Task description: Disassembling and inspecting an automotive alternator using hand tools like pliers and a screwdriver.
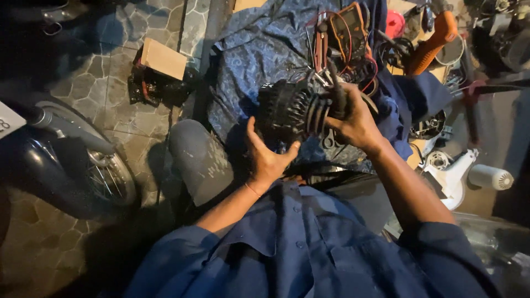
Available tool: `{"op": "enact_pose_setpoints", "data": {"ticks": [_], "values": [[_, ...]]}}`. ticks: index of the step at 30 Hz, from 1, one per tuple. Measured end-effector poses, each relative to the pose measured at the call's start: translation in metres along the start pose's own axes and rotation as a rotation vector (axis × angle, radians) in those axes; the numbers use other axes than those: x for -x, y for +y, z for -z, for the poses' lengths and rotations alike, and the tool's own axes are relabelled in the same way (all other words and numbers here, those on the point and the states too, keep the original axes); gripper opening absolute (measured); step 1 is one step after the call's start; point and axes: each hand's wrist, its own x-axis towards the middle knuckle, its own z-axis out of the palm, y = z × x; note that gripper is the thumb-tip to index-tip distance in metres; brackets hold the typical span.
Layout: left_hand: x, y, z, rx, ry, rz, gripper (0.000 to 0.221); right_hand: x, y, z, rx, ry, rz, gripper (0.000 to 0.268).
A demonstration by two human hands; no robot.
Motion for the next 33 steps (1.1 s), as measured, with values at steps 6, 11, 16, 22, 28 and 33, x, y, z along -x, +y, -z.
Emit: {"op": "enact_pose_setpoints", "data": {"ticks": [6, 11, 16, 22, 28, 33], "values": [[0.011, 0.006, -0.004, -0.093, -0.026, -0.179, 0.129, 0.037, 0.012, 0.001, -0.055, 0.037, -0.018, 0.067], [-0.008, -0.02, -0.001, -0.237, -0.13, -0.393, 0.136, 0.071, 0.081, -0.028, -0.098, 0.157, -0.163, 0.062], [-0.033, -0.041, 0.025, -0.216, -0.323, -0.478, 0.136, 0.097, 0.068, -0.055, -0.107, 0.195, -0.176, 0.057], [-0.036, -0.057, 0.037, -0.258, -0.357, -0.516, 0.135, 0.1, 0.068, -0.075, -0.26, 0.269, 0.022, 0.049], [-0.078, -0.047, 0.034, -0.309, -0.341, -0.614, 0.132, 0.07, 0.082, -0.092, -0.241, 0.273, 0.169, 0.046], [-0.108, -0.055, 0.038, -0.252, -0.364, -0.662, 0.13, 0.046, 0.052, -0.089, -0.265, 0.293, 0.104, 0.051]]}}
